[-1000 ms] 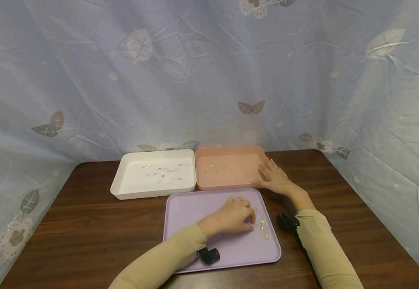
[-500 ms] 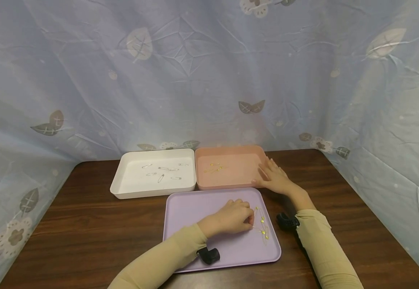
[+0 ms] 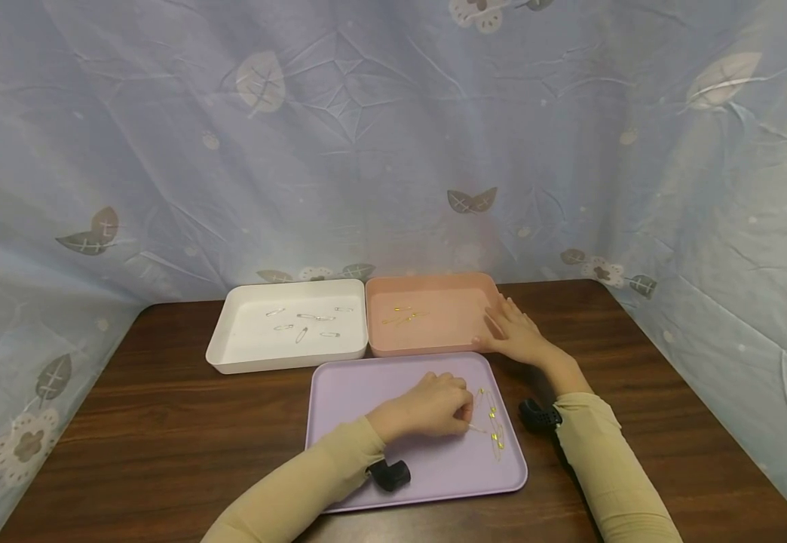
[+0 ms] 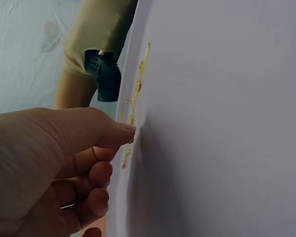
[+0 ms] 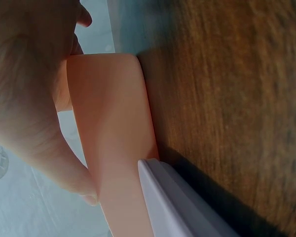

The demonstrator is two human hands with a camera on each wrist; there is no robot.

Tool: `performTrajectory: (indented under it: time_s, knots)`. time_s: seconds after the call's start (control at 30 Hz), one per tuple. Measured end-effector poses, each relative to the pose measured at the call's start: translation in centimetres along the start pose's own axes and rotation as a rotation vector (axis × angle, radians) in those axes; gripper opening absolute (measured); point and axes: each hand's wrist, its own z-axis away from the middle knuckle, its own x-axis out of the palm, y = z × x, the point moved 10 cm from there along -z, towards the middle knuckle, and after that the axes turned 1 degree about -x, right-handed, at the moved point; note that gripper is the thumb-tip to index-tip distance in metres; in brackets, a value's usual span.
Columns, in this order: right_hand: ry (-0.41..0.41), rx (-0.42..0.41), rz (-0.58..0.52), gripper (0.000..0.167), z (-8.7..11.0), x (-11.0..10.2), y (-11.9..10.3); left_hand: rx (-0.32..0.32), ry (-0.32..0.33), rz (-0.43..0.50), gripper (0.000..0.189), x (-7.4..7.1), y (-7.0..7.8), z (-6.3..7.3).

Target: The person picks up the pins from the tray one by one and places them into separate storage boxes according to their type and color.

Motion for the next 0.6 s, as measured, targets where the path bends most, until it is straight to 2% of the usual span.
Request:
performTrajectory:
  time_s: [0.27,0.6]
  knots:
    - [0.004,-0.003,0.003,0.091,0.0,0.0,0.1,-0.015,0.048,0.026,0.006,-1.4,-1.2,0.1]
    - [0.004,0.006,0.016,0.092,0.0,0.0,0.2,-0.070,0.119,0.101,0.007,-3.6,-3.9,0.4]
